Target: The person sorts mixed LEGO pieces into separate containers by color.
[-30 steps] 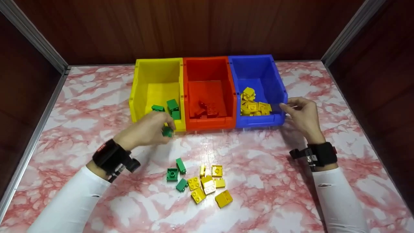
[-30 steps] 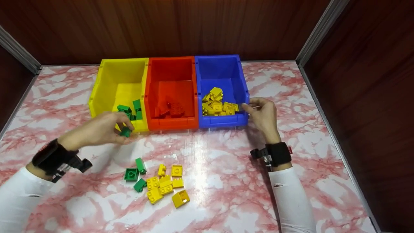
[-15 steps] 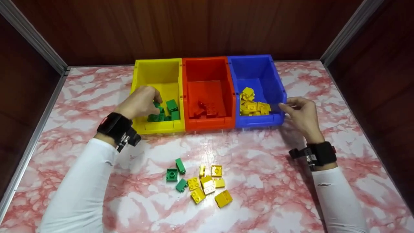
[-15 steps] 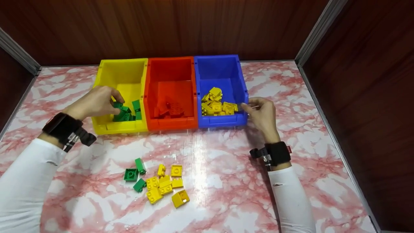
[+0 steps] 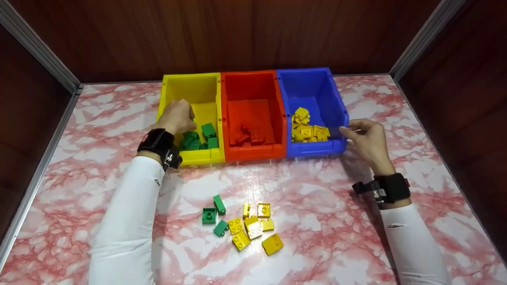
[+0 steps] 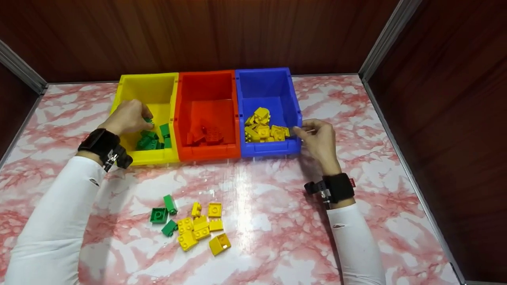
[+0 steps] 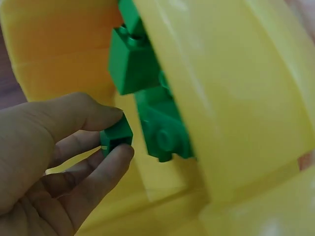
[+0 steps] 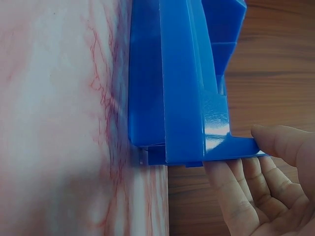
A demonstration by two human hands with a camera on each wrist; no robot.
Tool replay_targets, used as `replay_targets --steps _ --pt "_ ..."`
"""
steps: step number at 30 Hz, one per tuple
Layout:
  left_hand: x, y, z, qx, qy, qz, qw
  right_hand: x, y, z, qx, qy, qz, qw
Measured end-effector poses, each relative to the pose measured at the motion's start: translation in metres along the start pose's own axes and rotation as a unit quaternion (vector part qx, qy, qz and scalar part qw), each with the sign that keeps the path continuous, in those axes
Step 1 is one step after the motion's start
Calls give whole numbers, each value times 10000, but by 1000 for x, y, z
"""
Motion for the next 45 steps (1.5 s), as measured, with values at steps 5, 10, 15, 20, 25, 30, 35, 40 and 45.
replay_targets --steps 5,10,15,20,25,30,35,40,45 --pt "-8 3 -1 168 -29 168 9997 0 0 0 17 -24 -11 10000" --pt "-11 2 -2 136 82 398 9991 -1 0 -1 -15 -49 4 10000" --pt "-10 -4 -3 43 160 442 9989 0 1 -1 -42 -62 25 10000" --pt "0 -20 -9 -160 -8 174 9997 0 1 -3 -12 -71 -6 10000" --pt "9 -47 -23 -399 -298 94 9987 0 1 -3 -4 -65 -30 10000" --pt "15 -82 -35 -836 -724 144 9938 -1 1 -2 27 -6 -47 10000" --pt "12 -117 -47 -1419 -743 424 9862 -1 1 -2 7 -29 -8 10000" --pt "-1 -148 -61 -1559 -573 1044 9806 1 2 -2 -18 -66 23 10000" --pt "-19 -167 -70 -1887 -245 1303 9730 0 1 -2 13 -28 12 10000"
Point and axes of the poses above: each hand's wrist, its own y-axis towards the middle knuckle, its own x-axis out of the back of the hand, z = x × y, the point moved 1 cm from there along y, towards the middle knuckle, and after that the axes turned 12 degrees about -z, right-handed, at the moved point
